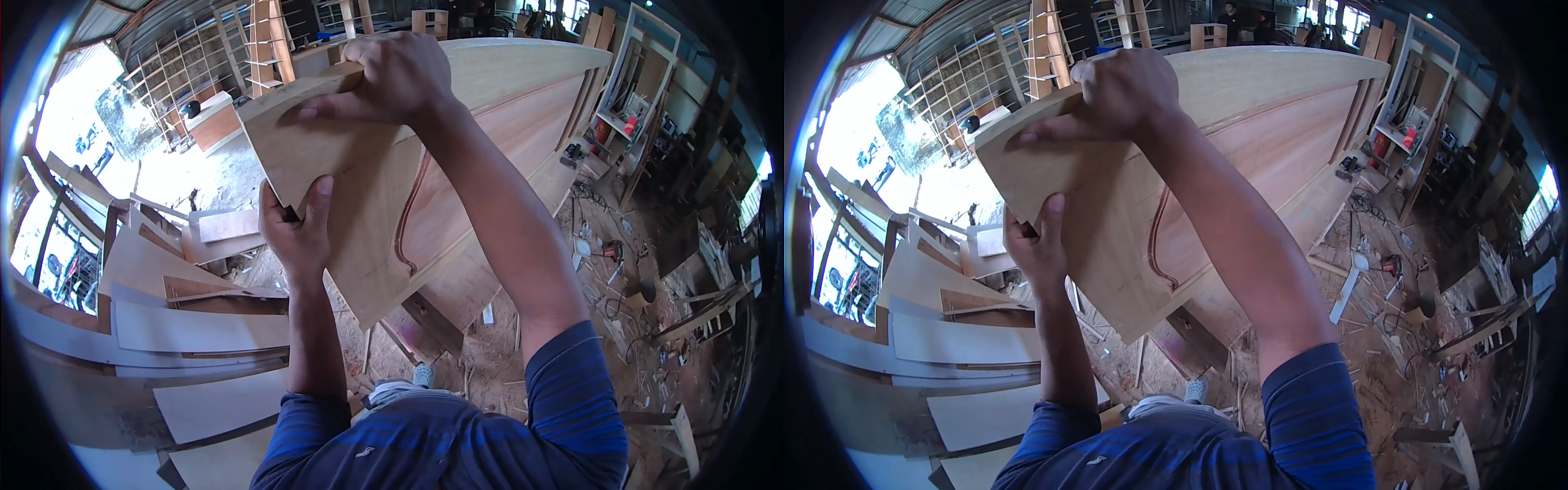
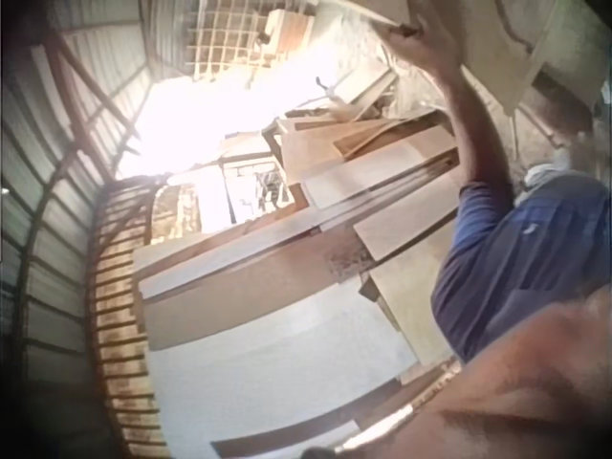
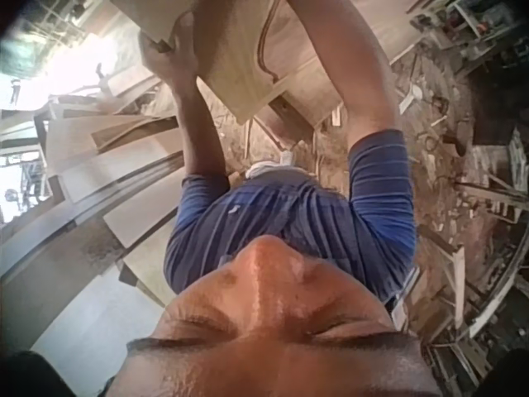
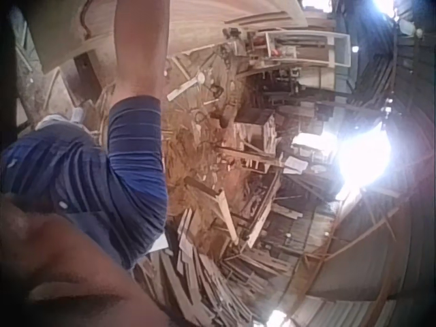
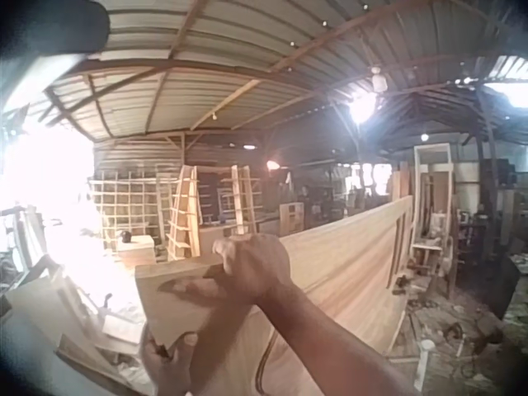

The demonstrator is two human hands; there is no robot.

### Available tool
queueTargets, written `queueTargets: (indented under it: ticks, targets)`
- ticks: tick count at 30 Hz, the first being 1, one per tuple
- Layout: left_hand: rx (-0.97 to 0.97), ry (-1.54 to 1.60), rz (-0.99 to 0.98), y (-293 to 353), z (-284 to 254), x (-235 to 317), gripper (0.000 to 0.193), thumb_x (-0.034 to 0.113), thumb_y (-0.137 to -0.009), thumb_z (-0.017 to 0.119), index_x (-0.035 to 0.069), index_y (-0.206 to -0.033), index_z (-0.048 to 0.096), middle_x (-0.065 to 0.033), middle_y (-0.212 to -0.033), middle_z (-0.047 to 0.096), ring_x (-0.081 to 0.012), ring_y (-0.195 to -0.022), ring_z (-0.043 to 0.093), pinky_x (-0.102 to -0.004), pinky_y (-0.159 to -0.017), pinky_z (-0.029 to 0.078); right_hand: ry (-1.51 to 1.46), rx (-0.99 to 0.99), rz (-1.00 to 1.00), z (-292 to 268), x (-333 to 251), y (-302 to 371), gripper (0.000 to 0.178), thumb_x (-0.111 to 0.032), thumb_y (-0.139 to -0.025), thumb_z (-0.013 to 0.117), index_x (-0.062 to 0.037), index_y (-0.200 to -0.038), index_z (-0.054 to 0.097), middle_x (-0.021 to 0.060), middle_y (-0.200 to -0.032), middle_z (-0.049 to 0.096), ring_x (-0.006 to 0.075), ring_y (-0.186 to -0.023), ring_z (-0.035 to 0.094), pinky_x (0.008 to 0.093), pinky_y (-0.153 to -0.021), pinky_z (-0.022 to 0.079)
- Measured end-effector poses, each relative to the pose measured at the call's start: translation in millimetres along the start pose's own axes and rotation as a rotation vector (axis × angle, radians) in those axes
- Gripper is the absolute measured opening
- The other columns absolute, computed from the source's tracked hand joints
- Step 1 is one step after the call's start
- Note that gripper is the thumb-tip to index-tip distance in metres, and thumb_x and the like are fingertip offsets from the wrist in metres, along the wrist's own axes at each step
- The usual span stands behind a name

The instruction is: The person flips a wooden door on a workbench, secures it with a clamp, and hammers nails into the door using a hammer.

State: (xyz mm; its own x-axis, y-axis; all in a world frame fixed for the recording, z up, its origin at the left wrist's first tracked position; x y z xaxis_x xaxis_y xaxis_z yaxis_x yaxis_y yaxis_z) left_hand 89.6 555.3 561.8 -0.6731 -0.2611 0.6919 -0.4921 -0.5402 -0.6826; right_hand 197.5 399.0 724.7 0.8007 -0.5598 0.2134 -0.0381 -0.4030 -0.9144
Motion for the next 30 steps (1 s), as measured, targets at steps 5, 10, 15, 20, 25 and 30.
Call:
queueTargets:
  ticks: [5,10,15,20,25,30]
  targets:
    - [-0.005,-0.006,0.019,1,-1,1,0.047,0.021,-0.094,0.089,-0.001,-0.127,0.065,-0.0082,-0.117,0.073,-0.0140,-0.105,0.068,-0.0306,-0.096,0.054,0.030,-0.067,0.011,6,3,1,0.092,-0.099,-0.063,0.072,-0.0076,-0.068,0.072,0.0097,-0.059,0.067,0.0301,-0.059,0.074,0.0411,-0.057,0.058]
    - [0.033,-0.094,0.038,-2,-3,-14,0.051,0.023,-0.095,0.089,-0.002,-0.131,0.064,-0.0096,-0.121,0.072,-0.0180,-0.108,0.067,-0.0333,-0.098,0.054,0.050,-0.155,0.089,1,5,-1,0.091,-0.101,-0.060,0.071,-0.0107,-0.064,0.072,0.0092,-0.057,0.066,0.0300,-0.058,0.073,0.0408,-0.056,0.058]
    - [0.085,-0.193,0.014,-2,-23,-30,0.063,0.030,-0.096,0.087,-0.005,-0.141,0.061,-0.0139,-0.128,0.072,-0.0221,-0.109,0.069,-0.0348,-0.097,0.055,-0.089,-0.233,0.183,9,7,0,0.093,-0.106,-0.053,0.069,-0.0128,-0.051,0.065,0.0093,-0.051,0.061,0.0333,-0.049,0.066,0.0395,-0.049,0.051]
    - [0.093,-0.196,0.034,-2,-26,-46,0.059,0.041,-0.098,0.083,-0.004,-0.132,0.068,-0.0141,-0.122,0.073,-0.0222,-0.103,0.069,-0.0359,-0.092,0.055,-0.060,-0.092,0.110,8,39,12,0.092,-0.100,-0.062,0.070,-0.0085,-0.062,0.070,0.0119,-0.059,0.064,0.0347,-0.058,0.069,0.0417,-0.057,0.054]
    - [0.219,-0.262,-0.005,0,-34,-53,0.079,0.058,-0.092,0.084,-0.007,-0.133,0.067,-0.0164,-0.121,0.072,-0.0256,-0.102,0.069,-0.0376,-0.088,0.057,-0.016,0.306,-0.052,7,116,46,0.067,-0.078,-0.075,0.080,-0.0118,-0.089,0.077,0.0094,-0.087,0.076,0.0330,-0.088,0.075,0.0462,-0.089,0.054]
    - [0.368,-0.317,-0.018,12,-37,-41,0.089,0.061,-0.091,0.083,-0.011,-0.140,0.061,-0.0219,-0.127,0.070,-0.0286,-0.110,0.067,-0.0401,-0.096,0.055,-0.027,0.331,0.029,-4,196,86,0.057,-0.068,-0.082,0.081,-0.0126,-0.094,0.075,0.0072,-0.092,0.074,0.0318,-0.093,0.070,0.0457,-0.093,0.050]
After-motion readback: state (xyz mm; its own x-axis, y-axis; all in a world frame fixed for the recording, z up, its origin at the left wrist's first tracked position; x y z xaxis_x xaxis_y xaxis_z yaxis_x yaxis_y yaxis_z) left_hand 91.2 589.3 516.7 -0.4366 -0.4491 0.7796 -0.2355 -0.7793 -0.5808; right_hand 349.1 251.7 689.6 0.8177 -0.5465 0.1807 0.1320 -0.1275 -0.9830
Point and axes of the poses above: each hand's wrist, its own y-axis away from the middle knuckle, its own z-axis out of the palm, x = y × z, the point moved 6 cm from there along -y, towards the middle knuckle
